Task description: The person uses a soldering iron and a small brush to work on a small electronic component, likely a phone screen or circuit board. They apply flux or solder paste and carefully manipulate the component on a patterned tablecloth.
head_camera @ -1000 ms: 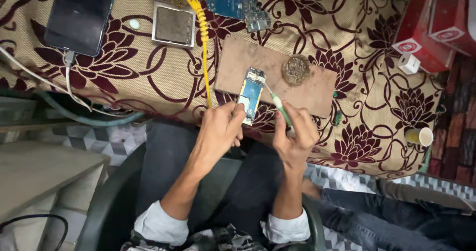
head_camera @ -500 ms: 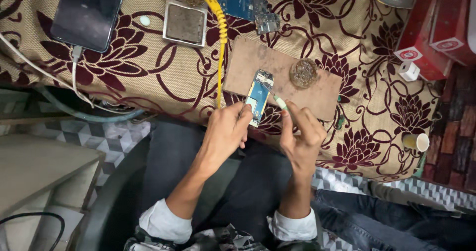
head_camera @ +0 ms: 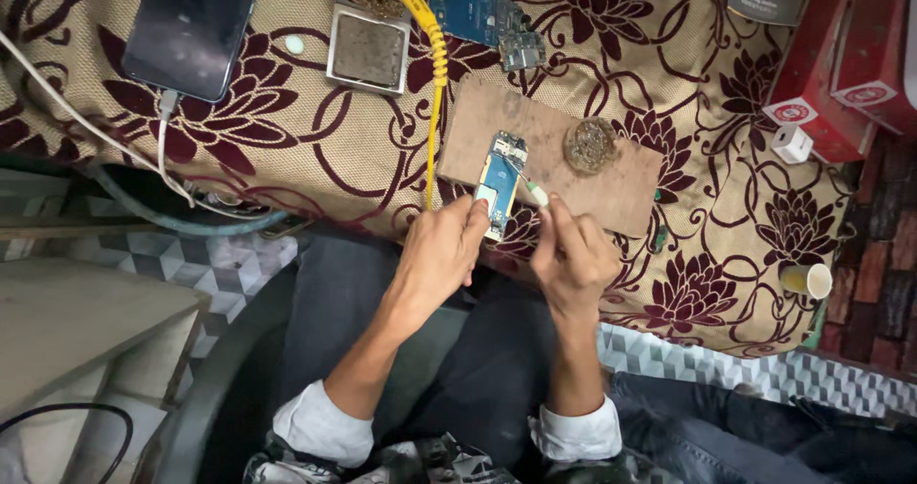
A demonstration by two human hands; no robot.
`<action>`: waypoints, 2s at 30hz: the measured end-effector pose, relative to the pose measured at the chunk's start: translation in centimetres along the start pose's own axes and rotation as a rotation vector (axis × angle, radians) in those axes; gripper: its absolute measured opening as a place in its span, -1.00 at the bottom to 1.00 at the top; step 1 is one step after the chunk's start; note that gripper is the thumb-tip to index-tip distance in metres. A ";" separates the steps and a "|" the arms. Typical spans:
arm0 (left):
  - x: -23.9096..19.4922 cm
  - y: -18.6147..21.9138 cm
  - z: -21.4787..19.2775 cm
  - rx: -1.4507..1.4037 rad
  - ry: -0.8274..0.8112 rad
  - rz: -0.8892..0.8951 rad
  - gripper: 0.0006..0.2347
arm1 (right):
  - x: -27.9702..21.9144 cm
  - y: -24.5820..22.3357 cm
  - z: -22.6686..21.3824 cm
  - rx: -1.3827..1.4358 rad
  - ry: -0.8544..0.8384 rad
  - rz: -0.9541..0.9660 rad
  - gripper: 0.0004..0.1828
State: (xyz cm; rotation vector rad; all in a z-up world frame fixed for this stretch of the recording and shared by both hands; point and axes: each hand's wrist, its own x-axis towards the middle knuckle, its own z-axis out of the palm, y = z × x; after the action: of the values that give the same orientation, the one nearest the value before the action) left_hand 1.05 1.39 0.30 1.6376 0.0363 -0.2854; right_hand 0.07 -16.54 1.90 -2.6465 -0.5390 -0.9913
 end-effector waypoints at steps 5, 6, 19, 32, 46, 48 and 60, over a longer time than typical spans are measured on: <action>0.2 0.0 0.1 0.039 -0.002 -0.002 -0.65 | -1.5 0.0 2.0 -0.077 0.066 0.008 -0.74; 0.2 -0.1 0.1 0.047 0.002 0.006 -0.65 | -1.9 -0.1 2.4 -0.061 0.075 -0.004 -0.75; 0.6 -1.4 0.5 0.202 0.070 0.097 -0.65 | -2.3 -0.3 3.6 0.240 0.007 0.391 -0.82; 0.6 -0.9 0.3 0.208 -0.007 -0.006 -0.65 | 0.0 0.3 1.9 0.066 -0.004 0.103 -0.78; -0.6 -1.4 0.9 0.199 0.033 0.162 -0.66 | 0.5 -1.4 -0.3 0.200 -0.024 0.170 -0.76; -0.7 -0.8 0.6 0.131 -0.024 0.085 -0.65 | 0.2 -1.5 -0.1 0.123 -0.011 0.113 -0.76; -0.5 0.4 0.7 0.372 0.306 0.213 -0.61 | -1.8 2.7 0.7 0.419 -0.114 0.389 -0.81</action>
State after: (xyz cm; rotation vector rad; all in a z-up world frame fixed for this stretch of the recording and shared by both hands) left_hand 0.54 0.71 0.74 2.0251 0.0419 0.1320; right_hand 0.39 -19.19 -0.10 -2.3118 -0.2082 -0.5445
